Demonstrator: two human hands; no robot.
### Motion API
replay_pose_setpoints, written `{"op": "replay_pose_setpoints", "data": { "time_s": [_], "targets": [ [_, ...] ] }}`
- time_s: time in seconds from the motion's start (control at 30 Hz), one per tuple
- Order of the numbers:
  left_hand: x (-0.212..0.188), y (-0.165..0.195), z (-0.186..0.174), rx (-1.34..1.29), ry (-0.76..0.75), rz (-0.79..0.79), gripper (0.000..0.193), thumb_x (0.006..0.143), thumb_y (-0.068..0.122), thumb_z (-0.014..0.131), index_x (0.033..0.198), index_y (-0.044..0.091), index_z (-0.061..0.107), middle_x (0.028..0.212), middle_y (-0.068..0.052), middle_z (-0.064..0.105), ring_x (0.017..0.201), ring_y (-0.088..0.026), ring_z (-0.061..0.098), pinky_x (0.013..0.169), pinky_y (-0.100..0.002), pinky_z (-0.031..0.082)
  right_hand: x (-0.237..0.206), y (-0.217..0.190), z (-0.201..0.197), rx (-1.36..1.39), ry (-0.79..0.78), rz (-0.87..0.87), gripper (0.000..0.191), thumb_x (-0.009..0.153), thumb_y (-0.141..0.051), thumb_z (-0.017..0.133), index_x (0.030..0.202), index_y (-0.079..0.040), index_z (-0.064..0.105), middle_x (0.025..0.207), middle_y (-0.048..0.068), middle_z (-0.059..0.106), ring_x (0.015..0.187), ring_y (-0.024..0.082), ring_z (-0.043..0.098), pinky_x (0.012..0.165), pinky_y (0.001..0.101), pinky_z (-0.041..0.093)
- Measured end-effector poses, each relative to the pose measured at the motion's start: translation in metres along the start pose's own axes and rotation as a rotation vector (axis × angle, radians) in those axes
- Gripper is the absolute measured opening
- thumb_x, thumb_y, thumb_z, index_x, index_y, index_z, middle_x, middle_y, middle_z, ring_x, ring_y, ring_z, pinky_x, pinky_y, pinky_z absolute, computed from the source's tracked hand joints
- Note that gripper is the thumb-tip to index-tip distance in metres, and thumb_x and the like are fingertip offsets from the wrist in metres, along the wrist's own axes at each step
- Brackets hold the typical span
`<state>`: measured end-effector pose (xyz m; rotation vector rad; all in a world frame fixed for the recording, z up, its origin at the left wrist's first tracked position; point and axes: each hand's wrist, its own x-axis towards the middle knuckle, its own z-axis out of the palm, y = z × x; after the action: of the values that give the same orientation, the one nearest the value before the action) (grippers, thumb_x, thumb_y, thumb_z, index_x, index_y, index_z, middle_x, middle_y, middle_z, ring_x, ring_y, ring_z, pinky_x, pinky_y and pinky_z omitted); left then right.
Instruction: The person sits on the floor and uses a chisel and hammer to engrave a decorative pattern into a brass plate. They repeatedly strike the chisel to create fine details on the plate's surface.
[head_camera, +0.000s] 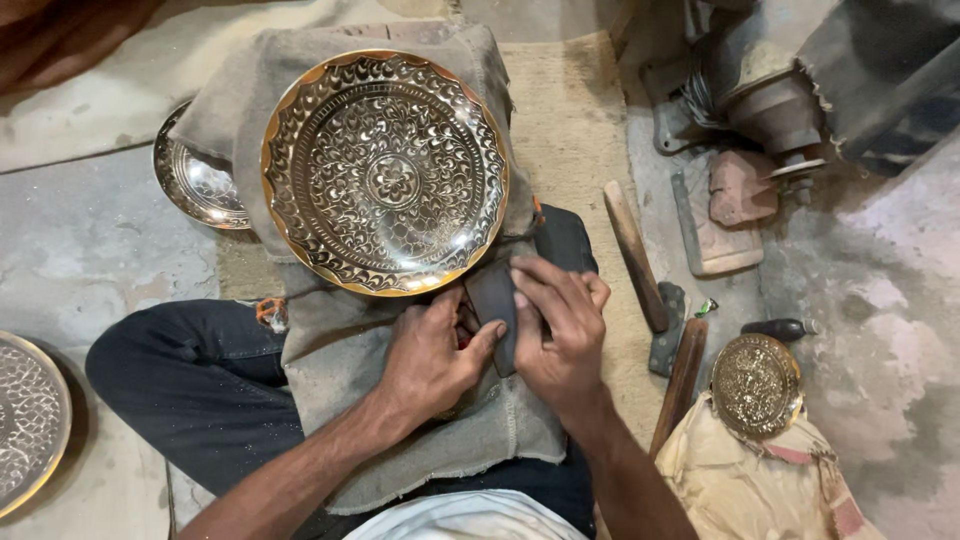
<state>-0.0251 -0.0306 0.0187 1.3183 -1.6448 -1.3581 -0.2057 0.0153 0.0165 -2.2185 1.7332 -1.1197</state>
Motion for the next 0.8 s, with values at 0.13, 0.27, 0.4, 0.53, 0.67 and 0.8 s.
{"op": "replay_pose_setpoints", "data": {
  "time_s": [0.13, 0.27, 0.4, 0.53, 0.67, 0.8],
  "targets": [
    [0.001, -0.002, -0.001, -0.004, 0.015, 0.127, 0.039, 0.085, 0.022, 0.076, 0.109, -0.006, 0.064, 0.080, -0.017, 0.075, 0.065, -0.026, 0.076, 0.059, -0.037, 0.060, -0.006, -0.007, -0.005, -0.032, -0.027, 0.038, 0.024, 0.088, 0.004, 0.068, 0.111, -0.003, 0.074, 0.120, 0.011, 0.075, 0.099, 0.022, 0.070, 0.096, 0.0375, 0.039],
    [0.000, -0.001, 0.000, 0.059, -0.002, -0.023, 0.039, 0.082, 0.024, 0.079, 0.104, -0.005, 0.065, 0.073, -0.018, 0.073, 0.060, -0.028, 0.074, 0.055, -0.041, 0.056, -0.007, -0.010, -0.009, -0.030, -0.051, 0.063, 0.022, 0.090, 0.002, 0.070, 0.111, -0.003, 0.073, 0.120, 0.010, 0.074, 0.104, 0.023, 0.070, 0.097, 0.0372, 0.040],
    [0.000, -0.001, 0.001, 0.042, 0.028, 0.017, 0.040, 0.081, 0.025, 0.078, 0.104, -0.005, 0.065, 0.074, -0.018, 0.074, 0.061, -0.028, 0.074, 0.054, -0.040, 0.057, 0.005, -0.005, -0.002, 0.007, 0.002, 0.030, 0.022, 0.090, 0.003, 0.070, 0.112, -0.002, 0.073, 0.122, 0.011, 0.075, 0.101, 0.023, 0.069, 0.098, 0.0394, 0.040],
    [0.001, -0.003, 0.000, 0.042, 0.026, 0.066, 0.041, 0.081, 0.024, 0.079, 0.106, -0.005, 0.065, 0.072, -0.020, 0.072, 0.059, -0.031, 0.073, 0.054, -0.041, 0.055, -0.010, -0.005, -0.008, -0.059, -0.045, 0.055, 0.026, 0.085, 0.004, 0.070, 0.110, -0.004, 0.074, 0.121, 0.010, 0.073, 0.101, 0.024, 0.069, 0.096, 0.0393, 0.040],
    [0.000, -0.004, 0.001, 0.031, 0.007, 0.028, 0.040, 0.082, 0.025, 0.078, 0.105, -0.005, 0.064, 0.074, -0.019, 0.073, 0.061, -0.030, 0.074, 0.055, -0.041, 0.056, -0.012, 0.001, -0.002, -0.027, -0.029, 0.042, 0.023, 0.088, 0.005, 0.070, 0.108, -0.004, 0.073, 0.125, 0.009, 0.074, 0.101, 0.023, 0.070, 0.096, 0.0378, 0.040],
    [0.000, -0.002, 0.001, -0.006, 0.044, 0.114, 0.041, 0.083, 0.023, 0.077, 0.110, -0.005, 0.064, 0.079, -0.018, 0.074, 0.065, -0.029, 0.074, 0.057, -0.040, 0.057, -0.005, 0.005, 0.001, -0.031, 0.011, -0.046, 0.024, 0.088, 0.006, 0.070, 0.111, -0.002, 0.073, 0.127, 0.013, 0.073, 0.102, 0.024, 0.069, 0.096, 0.0386, 0.039]
  ]
}}
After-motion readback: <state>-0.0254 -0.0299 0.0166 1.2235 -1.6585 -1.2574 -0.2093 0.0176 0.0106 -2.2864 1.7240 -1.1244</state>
